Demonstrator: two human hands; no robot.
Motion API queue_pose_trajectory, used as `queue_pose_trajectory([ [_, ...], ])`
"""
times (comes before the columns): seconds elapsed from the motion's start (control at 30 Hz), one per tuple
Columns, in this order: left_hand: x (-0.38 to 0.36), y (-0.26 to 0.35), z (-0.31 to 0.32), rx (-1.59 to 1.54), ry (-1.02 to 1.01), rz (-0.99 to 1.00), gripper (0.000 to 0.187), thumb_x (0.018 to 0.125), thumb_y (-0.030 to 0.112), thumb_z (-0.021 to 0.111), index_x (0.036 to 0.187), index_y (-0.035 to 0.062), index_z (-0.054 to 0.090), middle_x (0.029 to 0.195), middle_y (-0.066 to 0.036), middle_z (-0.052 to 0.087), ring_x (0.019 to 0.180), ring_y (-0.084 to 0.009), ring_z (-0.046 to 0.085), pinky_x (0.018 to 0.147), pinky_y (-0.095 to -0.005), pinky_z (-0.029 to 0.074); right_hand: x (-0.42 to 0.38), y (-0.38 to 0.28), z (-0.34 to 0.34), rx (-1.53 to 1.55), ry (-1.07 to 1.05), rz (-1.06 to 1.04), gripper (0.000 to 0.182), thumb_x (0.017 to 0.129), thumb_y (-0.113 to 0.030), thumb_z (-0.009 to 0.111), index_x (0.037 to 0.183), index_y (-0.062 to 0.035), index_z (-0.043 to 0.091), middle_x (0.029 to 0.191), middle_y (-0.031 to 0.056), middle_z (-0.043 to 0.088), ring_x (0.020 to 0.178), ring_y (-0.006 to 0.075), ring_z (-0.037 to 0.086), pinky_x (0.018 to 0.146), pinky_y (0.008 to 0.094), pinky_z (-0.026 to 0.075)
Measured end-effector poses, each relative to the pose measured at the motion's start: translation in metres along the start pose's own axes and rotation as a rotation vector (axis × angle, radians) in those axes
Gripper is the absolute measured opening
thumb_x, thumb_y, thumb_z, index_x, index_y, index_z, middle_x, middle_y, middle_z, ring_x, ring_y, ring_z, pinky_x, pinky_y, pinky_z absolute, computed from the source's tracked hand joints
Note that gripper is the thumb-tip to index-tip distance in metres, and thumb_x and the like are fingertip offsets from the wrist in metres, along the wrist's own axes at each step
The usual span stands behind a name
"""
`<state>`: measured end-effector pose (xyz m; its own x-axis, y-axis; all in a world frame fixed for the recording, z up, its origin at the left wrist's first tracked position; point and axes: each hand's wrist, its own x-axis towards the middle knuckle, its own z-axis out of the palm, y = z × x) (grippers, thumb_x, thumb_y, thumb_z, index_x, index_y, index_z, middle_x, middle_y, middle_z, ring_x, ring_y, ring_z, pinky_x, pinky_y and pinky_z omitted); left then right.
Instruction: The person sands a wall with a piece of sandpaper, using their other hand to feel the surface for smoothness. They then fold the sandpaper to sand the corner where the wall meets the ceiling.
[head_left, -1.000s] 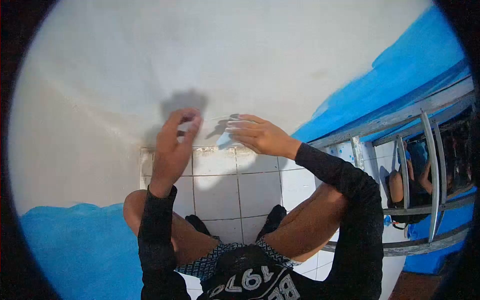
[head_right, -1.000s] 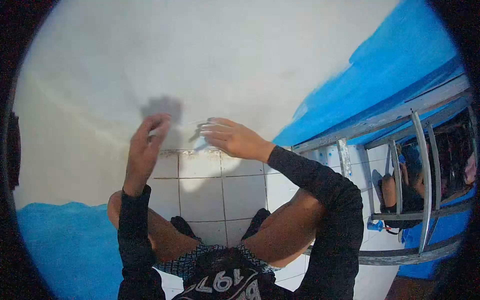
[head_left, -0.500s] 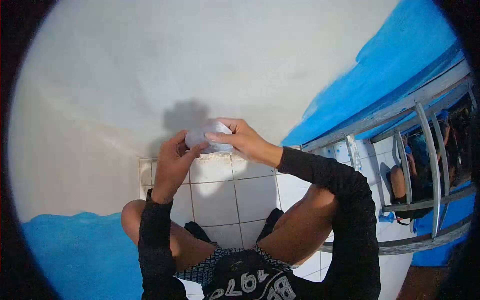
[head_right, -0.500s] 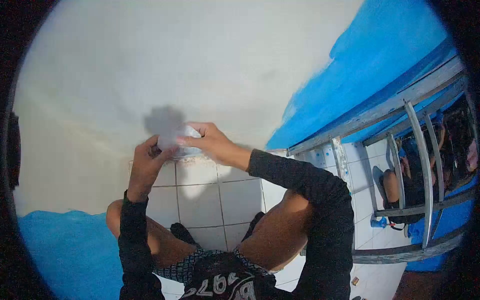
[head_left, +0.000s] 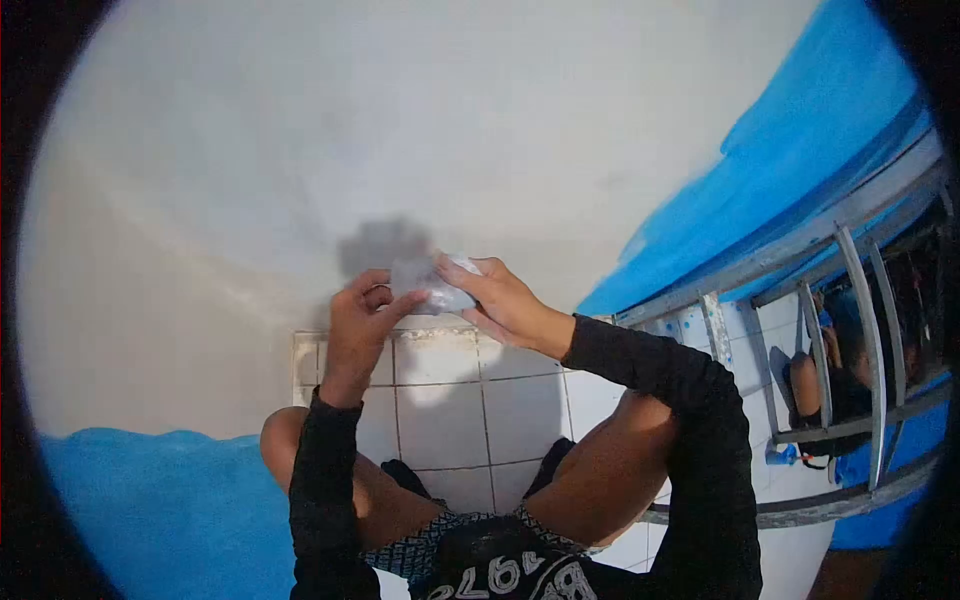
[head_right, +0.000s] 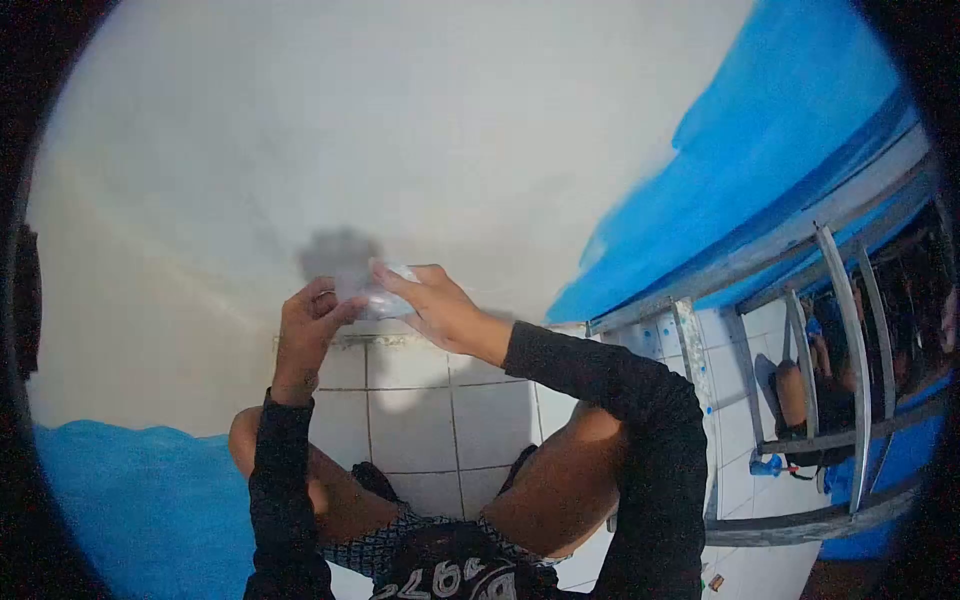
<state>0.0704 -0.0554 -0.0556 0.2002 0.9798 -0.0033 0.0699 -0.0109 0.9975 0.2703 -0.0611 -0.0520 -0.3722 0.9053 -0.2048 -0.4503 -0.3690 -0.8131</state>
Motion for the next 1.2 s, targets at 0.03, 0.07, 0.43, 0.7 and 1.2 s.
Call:
queue_pose_trajectory([
  [0.03,-0.002,0.005,0.0,0.001,0.013,0.003,0.029,0.085,0.018,0.079,0.101,-0.0011,0.065,0.079,-0.005,0.069,0.078,-0.0098,0.065,0.074,-0.0255,0.05,0.0,0.001,0.001,-0.004,-0.012,0.004,0.04,0.098,-0.034,0.064,0.112,0.0022,0.066,0.103,0.0051,0.067,0.093,0.0111,0.062,0.084,0.0282,0.051],
  [0.07,-0.004,0.011,0.001,-0.015,-0.014,-0.033,0.033,0.085,0.02,0.08,0.105,-0.0023,0.064,0.082,-0.006,0.07,0.081,-0.0103,0.065,0.075,-0.0258,0.051,-0.001,0.0,0.001,-0.026,-0.001,-0.014,0.037,0.098,-0.034,0.064,0.111,0.0009,0.067,0.099,0.0047,0.067,0.092,0.012,0.063,0.084,0.029,0.051],
  [0.43,-0.011,0.02,-0.014,0.18,0.056,0.114,0.044,0.093,0.035,0.069,0.121,0.0027,0.059,0.121,-0.013,0.064,0.108,-0.0241,0.065,0.084,-0.0354,0.054,-0.016,-0.128,0.043,-1.634,0.277,-1.894,0.037,0.079,-0.01,0.077,0.116,-0.0093,0.071,0.115,0.0088,0.072,0.115,0.0266,0.066,0.101,0.0398,0.05],
  [0.7,-0.021,-0.002,-0.018,0.462,-0.009,0.37,0.03,0.094,0.03,0.066,0.11,0.0045,0.064,0.105,-0.013,0.066,0.096,-0.0258,0.066,0.077,-0.0375,0.054,0.057,-0.139,0.079,-1.934,0.097,-1.918,0.039,0.086,-0.014,0.068,0.125,-0.0118,0.066,0.134,0.0055,0.063,0.129,0.0221,0.056,0.113,0.0443,0.041],
  [1.2,-0.015,-0.013,-0.004,0.666,0.168,0.34,0.087,0.094,0.034,0.062,0.148,-0.0146,0.014,0.151,-0.042,0.01,0.136,-0.0593,0.027,0.112,-0.0569,0.032,0.077,-0.11,0.077,-2.354,-0.136,-1.464,0.048,0.087,-0.01,0.062,0.134,-0.0116,0.057,0.148,0.0031,0.05,0.141,0.0194,0.042,0.121,0.053,0.026],
])
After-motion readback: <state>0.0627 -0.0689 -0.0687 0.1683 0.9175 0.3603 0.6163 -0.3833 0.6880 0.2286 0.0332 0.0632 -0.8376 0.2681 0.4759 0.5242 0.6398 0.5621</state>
